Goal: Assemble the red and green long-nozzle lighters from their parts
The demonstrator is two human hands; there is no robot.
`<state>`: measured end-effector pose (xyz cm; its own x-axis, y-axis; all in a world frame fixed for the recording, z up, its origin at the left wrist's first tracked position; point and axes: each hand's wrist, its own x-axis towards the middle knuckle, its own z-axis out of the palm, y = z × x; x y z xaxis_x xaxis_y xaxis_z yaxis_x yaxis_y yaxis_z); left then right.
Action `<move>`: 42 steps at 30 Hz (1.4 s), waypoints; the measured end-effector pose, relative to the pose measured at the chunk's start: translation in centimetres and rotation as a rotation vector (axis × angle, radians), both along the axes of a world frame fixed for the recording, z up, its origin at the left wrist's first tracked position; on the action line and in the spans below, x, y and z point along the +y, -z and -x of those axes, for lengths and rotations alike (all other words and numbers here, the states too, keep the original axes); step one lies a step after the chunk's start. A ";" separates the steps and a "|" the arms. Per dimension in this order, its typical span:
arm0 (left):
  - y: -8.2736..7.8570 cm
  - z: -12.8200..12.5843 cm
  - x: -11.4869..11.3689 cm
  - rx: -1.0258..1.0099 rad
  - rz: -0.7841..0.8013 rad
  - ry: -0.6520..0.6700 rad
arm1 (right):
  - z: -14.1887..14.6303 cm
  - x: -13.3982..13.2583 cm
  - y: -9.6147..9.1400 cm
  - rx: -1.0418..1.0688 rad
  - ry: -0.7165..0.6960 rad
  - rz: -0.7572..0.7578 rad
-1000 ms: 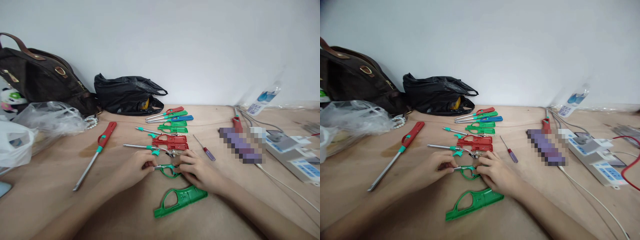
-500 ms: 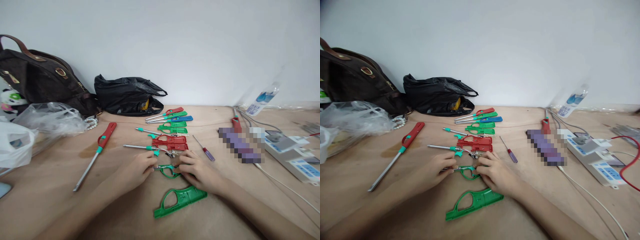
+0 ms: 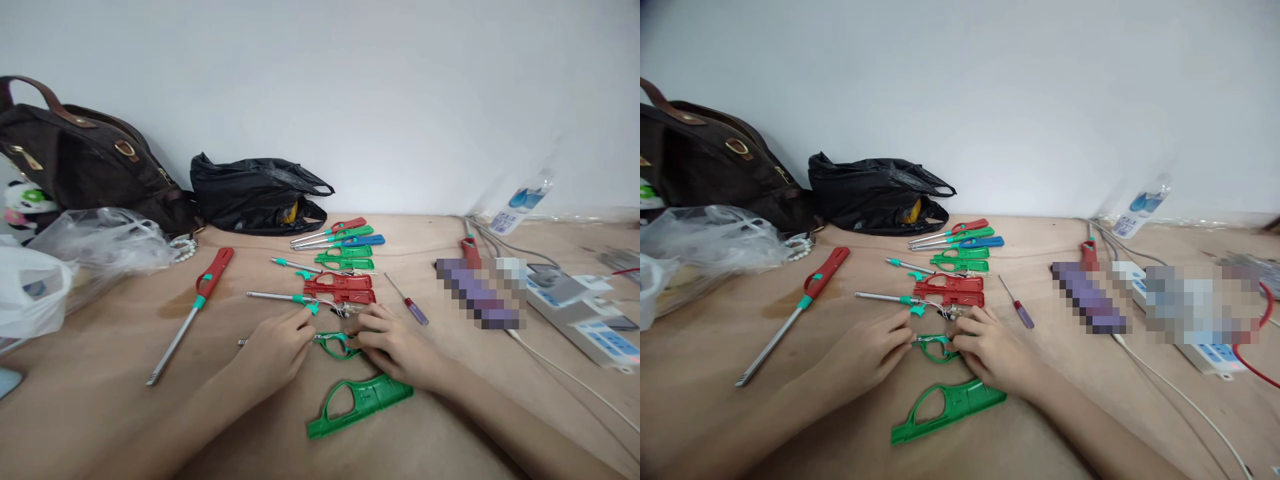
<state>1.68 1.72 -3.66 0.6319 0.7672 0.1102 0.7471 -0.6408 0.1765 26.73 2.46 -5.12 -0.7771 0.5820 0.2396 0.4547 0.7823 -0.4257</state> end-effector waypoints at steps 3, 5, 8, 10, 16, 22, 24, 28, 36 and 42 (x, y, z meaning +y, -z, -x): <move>0.3 0.1 0.2 -0.083 0.047 -0.036 | 0.0 0.0 0.0 0.002 -0.002 -0.001; 0.4 0.2 0.4 -0.138 0.093 -0.045 | 0.0 -0.1 0.0 0.002 0.001 0.006; 0.8 0.5 0.7 -0.215 0.153 -0.034 | 0.0 -0.1 -0.2 0.003 0.004 0.021; 1.0 0.7 0.7 -0.253 0.160 -0.027 | 0.1 -0.2 -0.4 0.005 -0.001 0.029; 1.3 0.7 0.2 -0.213 0.048 0.006 | 0.1 -0.1 -0.5 0.008 -0.002 0.034; 1.5 0.4 0.0 -0.033 -0.140 0.024 | -0.1 0.0 -0.8 0.065 -0.006 0.134; 1.6 0.3 0.0 0.011 -0.215 0.048 | -0.3 0.2 -1.1 0.090 -0.009 0.204; 2.1 0.3 0.1 0.000 -0.366 0.105 | -0.7 0.5 -1.5 0.068 -0.019 0.313; 2.7 0.4 0.2 -0.006 -0.438 0.147 | -1.5 0.7 -1.7 0.104 0.020 0.383; 2.4 0.3 0.1 0.009 -0.422 0.135 | -1.7 0.7 -1.6 0.112 0.033 0.393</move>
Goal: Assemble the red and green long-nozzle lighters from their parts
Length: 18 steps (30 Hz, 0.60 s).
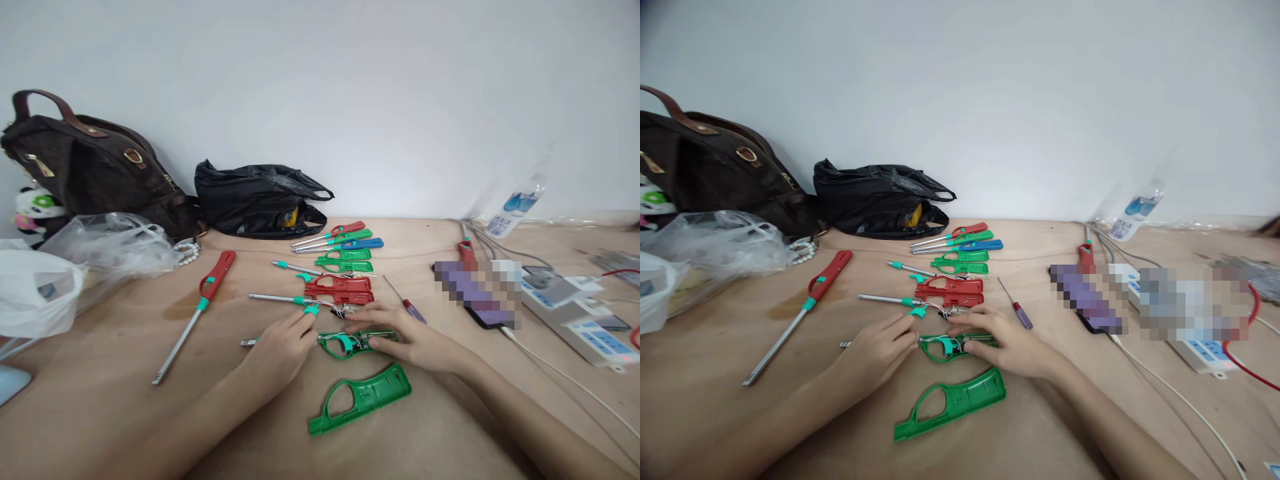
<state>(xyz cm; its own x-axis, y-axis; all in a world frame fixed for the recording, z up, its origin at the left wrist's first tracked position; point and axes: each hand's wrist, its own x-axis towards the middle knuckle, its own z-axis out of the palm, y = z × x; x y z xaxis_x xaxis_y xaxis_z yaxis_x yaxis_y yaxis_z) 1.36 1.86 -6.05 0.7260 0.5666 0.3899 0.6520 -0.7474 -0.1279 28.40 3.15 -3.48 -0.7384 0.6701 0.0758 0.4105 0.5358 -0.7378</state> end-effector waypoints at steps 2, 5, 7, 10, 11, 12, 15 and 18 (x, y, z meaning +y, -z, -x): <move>-0.2 -0.1 -0.1 -0.004 0.023 -0.016 | 0.2 -0.2 -0.2 -0.055 0.015 -0.069; -0.5 -0.2 -0.3 -0.027 0.080 -0.034 | 0.8 -0.8 -0.3 -0.139 0.014 -0.243; -0.5 -0.2 -0.3 -0.046 0.112 -0.038 | 1.3 -1.1 -0.3 -0.159 0.004 -0.348; -0.3 -0.3 -0.3 -0.070 0.145 -0.043 | 2.0 -1.5 0.2 -0.152 -0.003 -0.427; -0.3 -0.3 -0.3 -0.078 0.154 -0.041 | 2.1 -1.5 0.4 -0.142 -0.001 -0.438; -0.2 -0.3 -0.3 -0.086 0.162 -0.036 | 2.3 -1.5 0.7 -0.130 0.004 -0.445; 0.1 -0.4 -0.2 -0.112 0.186 -0.001 | 2.4 -1.5 1.1 -0.097 0.023 -0.442; 0.1 -0.4 -0.2 -0.129 0.220 0.031 | 2.4 -1.4 1.2 -0.073 0.033 -0.410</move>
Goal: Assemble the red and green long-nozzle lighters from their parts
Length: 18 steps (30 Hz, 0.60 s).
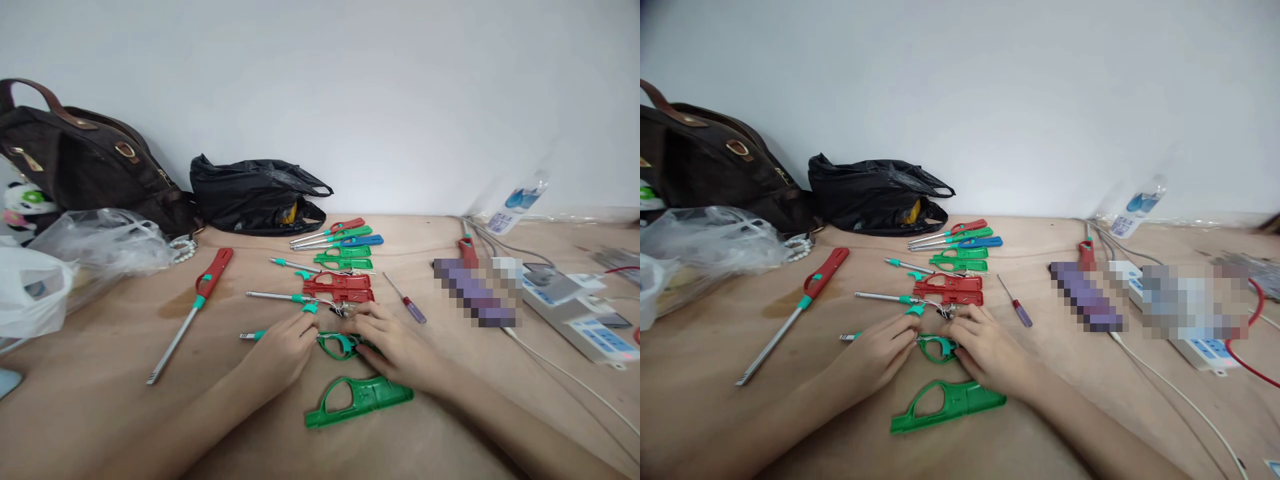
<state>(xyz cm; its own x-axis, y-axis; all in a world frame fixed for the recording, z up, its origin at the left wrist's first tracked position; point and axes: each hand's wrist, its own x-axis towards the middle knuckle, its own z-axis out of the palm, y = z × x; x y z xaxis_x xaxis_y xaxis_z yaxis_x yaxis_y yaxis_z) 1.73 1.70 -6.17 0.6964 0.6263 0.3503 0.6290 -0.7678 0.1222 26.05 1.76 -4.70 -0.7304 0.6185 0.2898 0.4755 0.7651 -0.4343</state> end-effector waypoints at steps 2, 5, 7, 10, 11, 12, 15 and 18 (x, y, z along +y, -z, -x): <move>0.0 0.0 0.1 0.001 0.015 0.015 | 0.0 0.0 0.0 0.010 0.004 0.012; -0.1 0.1 0.3 0.013 0.003 0.032 | -0.1 0.1 -0.1 0.007 0.012 0.038; -0.1 0.2 0.4 0.023 -0.035 0.050 | -0.3 0.2 -0.2 0.009 0.020 0.083; 0.0 0.4 0.7 0.042 -0.087 0.100 | -0.7 0.4 -0.8 0.047 0.038 0.155; 0.0 0.5 0.8 0.048 -0.098 0.109 | -0.9 0.4 -1.1 0.066 0.045 0.171; 0.0 0.5 0.8 0.054 -0.106 0.112 | -1.1 0.4 -1.4 0.083 0.052 0.179; 0.2 0.6 0.9 0.058 -0.119 0.102 | -2.0 -0.2 -2.5 0.102 0.092 0.173; 0.4 0.6 0.9 0.028 -0.120 0.106 | -2.6 -1.7 -2.6 0.028 0.194 0.171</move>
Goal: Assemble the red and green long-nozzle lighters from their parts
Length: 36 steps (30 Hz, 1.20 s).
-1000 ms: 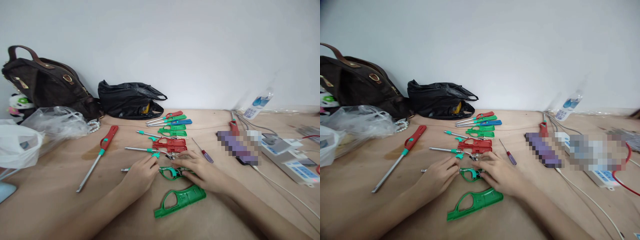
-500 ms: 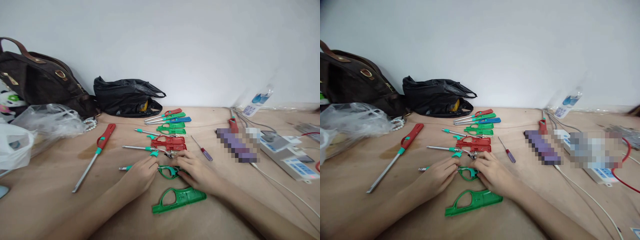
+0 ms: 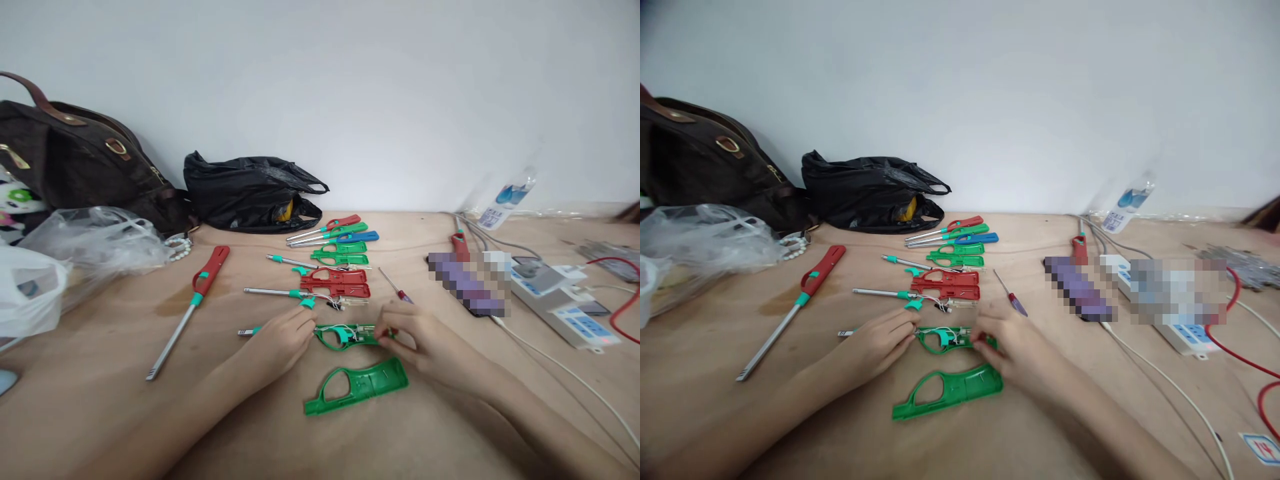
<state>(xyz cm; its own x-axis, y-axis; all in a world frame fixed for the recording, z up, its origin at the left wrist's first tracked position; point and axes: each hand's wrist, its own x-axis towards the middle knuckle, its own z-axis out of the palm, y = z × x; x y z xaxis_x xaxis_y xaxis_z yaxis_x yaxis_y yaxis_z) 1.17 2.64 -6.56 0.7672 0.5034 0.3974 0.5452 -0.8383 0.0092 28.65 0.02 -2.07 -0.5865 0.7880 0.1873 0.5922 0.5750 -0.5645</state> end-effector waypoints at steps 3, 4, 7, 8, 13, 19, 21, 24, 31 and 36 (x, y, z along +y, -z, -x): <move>0.0 0.0 0.0 -0.028 -0.003 0.009 | -0.1 -1.9 1.4 -0.154 0.010 -0.068; 0.0 0.0 0.0 -0.027 -0.003 0.011 | 0.0 -2.5 2.0 -0.209 0.045 -0.117; -0.1 0.0 0.1 -0.004 -0.001 0.003 | 0.5 -3.5 3.8 -0.321 0.148 -0.317; -0.1 0.0 0.1 0.001 0.001 0.001 | 0.6 -3.6 4.3 -0.341 0.162 -0.387; -0.1 0.0 0.1 -0.023 0.017 0.021 | 1.1 -3.4 6.0 -0.374 0.169 -0.684; 0.1 0.1 0.1 -0.024 0.037 0.021 | 0.7 -2.9 6.5 -0.391 0.160 -0.706; 0.1 0.1 0.2 -0.028 0.053 0.022 | -0.1 -2.4 6.4 -0.399 0.210 -0.688; 0.0 0.1 0.2 -0.041 0.070 0.024 | -1.8 -1.6 6.1 -0.441 0.264 -0.655; -0.1 0.0 0.2 -0.019 0.035 0.022 | -2.4 -2.4 3.5 -0.316 0.210 -0.429; 0.1 0.1 0.2 -0.035 -0.005 0.019 | -0.1 -4.3 1.9 -0.226 0.023 -0.246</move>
<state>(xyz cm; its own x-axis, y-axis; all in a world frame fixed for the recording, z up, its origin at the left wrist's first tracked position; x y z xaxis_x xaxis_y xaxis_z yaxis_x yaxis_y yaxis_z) 1.11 2.79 -6.62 0.7622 0.4864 0.4271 0.5283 -0.8487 0.0237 28.70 -4.25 -3.95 -0.6172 0.7489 0.2414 0.7011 0.6627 -0.2632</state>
